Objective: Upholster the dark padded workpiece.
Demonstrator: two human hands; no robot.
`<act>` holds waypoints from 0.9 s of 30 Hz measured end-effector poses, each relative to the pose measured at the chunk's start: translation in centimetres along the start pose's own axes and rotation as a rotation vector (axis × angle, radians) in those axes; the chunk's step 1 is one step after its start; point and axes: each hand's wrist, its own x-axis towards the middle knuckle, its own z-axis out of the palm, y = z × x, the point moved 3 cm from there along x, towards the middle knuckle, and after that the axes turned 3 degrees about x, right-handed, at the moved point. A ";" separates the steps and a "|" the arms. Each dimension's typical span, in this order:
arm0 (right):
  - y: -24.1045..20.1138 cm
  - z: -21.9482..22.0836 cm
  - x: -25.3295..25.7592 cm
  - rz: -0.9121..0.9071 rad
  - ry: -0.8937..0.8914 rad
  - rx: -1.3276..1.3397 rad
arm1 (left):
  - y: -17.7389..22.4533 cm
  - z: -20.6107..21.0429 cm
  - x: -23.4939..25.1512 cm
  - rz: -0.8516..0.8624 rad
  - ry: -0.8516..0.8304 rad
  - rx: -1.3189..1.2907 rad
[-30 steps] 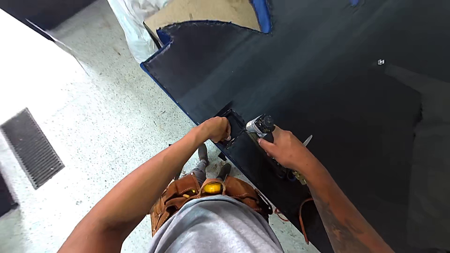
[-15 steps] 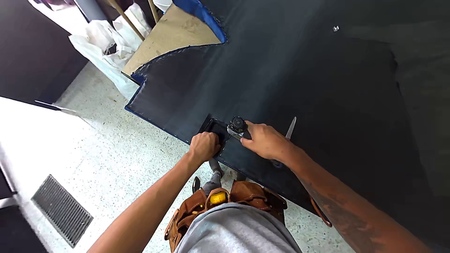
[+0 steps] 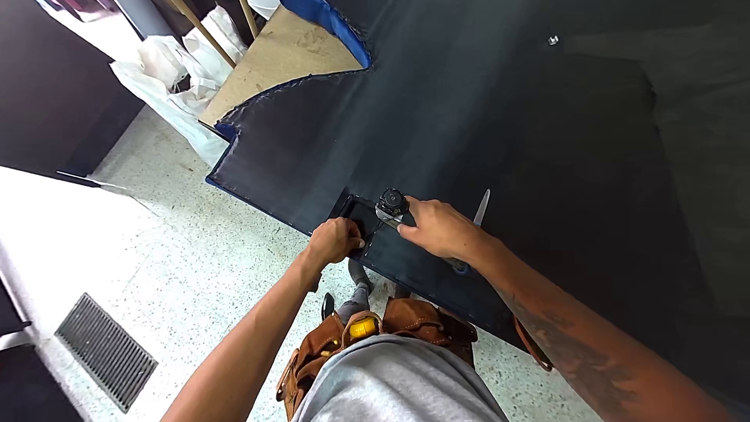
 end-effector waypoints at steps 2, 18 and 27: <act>0.1 0.0 0.1 -0.001 0.009 0.015 | 0.3 -0.6 0.7 0.039 -0.065 0.020; -0.4 0.2 -0.7 0.059 0.020 0.012 | 3.4 7.4 -7.0 0.115 0.576 0.091; -4.5 2.7 -3.6 0.135 -0.106 -0.060 | 1.3 10.3 -8.6 0.164 0.516 -0.101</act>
